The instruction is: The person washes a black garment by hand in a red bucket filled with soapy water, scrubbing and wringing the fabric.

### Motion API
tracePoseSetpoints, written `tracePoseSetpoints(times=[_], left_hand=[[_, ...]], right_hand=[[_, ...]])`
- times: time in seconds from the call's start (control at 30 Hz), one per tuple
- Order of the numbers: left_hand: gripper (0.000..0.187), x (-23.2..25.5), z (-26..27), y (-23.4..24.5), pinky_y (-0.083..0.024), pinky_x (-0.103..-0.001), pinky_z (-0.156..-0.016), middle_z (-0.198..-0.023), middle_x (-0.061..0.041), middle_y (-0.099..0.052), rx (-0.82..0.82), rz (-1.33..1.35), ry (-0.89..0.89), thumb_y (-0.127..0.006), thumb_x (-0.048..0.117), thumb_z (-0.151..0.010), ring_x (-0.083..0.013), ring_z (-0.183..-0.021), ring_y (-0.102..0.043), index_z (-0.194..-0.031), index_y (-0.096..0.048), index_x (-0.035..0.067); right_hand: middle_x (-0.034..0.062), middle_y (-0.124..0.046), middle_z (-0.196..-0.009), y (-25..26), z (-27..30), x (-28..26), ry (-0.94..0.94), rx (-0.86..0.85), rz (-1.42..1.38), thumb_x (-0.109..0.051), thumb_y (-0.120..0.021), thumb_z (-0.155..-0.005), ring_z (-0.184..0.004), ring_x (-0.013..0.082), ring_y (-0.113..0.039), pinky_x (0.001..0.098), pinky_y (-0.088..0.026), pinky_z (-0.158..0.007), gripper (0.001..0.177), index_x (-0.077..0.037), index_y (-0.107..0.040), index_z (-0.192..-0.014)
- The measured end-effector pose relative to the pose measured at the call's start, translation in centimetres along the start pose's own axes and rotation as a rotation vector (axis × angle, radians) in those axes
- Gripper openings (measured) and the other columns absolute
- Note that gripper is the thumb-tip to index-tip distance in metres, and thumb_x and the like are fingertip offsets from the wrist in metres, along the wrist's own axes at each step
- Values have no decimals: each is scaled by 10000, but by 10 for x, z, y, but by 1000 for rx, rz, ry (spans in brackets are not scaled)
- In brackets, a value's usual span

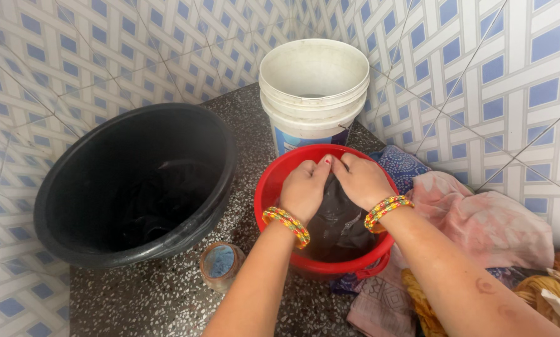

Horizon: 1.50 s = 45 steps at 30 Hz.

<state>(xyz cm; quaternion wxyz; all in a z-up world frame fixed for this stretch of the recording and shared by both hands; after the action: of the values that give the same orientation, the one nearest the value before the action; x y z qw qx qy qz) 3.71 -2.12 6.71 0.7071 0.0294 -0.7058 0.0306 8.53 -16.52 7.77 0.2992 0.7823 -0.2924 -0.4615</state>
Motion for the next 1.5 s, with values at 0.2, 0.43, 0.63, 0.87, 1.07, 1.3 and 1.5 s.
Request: tracePoseSetpoints(times=[0.2, 0.43, 0.63, 0.87, 1.07, 1.3, 1.5], left_hand=[[321, -6, -2, 28, -482, -449, -915, -1054, -131, -713, -23, -900, 1, -667, 414, -920, -325, -1050, -657, -981, -691, 100], [360, -18, -18, 74, -388, -509, -1047, -1306, -130, -584, 243, -1045, -55, -697, 299, -876, -357, -1272, -502, -1182, -643, 116], [505, -42, -29, 100, -398, -509, -1056, -1377, -192, -534, 249, -958, 85, -656, 252, -904, -388, -1289, -501, -1348, -494, 74], [403, -53, -19, 109, -480, -518, -1013, -1206, -240, -679, -12, -878, 388, -549, 192, -947, -421, -1145, -650, -1333, -490, 92], [434, -65, -23, 107, -481, -524, -998, -1173, -263, -679, -67, -881, 445, -544, 169, -936, -429, -1132, -650, -1343, -434, 67], [366, -79, -30, 103, -518, -519, -933, -1122, -283, -676, 80, -928, 254, -531, 118, -913, -442, -1039, -681, -1256, -462, 12], [365, -75, -28, 104, -520, -519, -920, -1125, -274, -678, 107, -894, 248, -504, 175, -965, -435, -1035, -680, -1292, -448, 24]], right_hand=[[208, -651, -1276, -67, 40, 39, -215, -705, 297, -523, -715, -867, -1195, 350, -633, 417, -498, -1025, 544, -106, -622, -1205], [138, -183, -1692, -123, 86, 33, -197, -1137, 390, -261, -562, -922, -1474, 324, -437, 403, -416, -1175, 782, -386, -215, -1611], [152, 108, -1727, -136, 108, 4, -258, -1314, 434, -50, -453, -989, -1535, 402, -276, 455, -311, -1229, 859, -508, -99, -1623], [209, 18, -1712, -176, 96, 14, -114, -1325, 690, -77, -657, -918, -1488, 578, -201, 543, -321, -1188, 996, -490, -105, -1637], [202, -154, -1582, -217, 79, 48, -47, -1315, 744, -93, -670, -906, -1392, 523, -318, 519, -381, -1111, 801, -400, -257, -1520], [191, -396, -1400, -248, 70, 65, 76, -1276, 858, -115, -687, -889, -1257, 445, -483, 486, -465, -1003, 538, -275, -469, -1355], [182, -603, -1243, -251, 75, 43, 227, -1244, 897, -133, -702, -875, -1142, 379, -624, 458, -537, -910, 344, -168, -651, -1213]])
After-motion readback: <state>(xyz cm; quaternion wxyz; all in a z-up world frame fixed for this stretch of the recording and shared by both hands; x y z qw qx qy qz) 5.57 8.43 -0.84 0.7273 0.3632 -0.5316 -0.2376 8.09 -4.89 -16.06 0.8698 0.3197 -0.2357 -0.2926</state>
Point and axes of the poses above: each hand's wrist, its own z-axis away from the middle knuckle, its own y-axis out of the back of the hand, x = y × z, the point moved 8 cm from there along -z, towards the middle knuckle
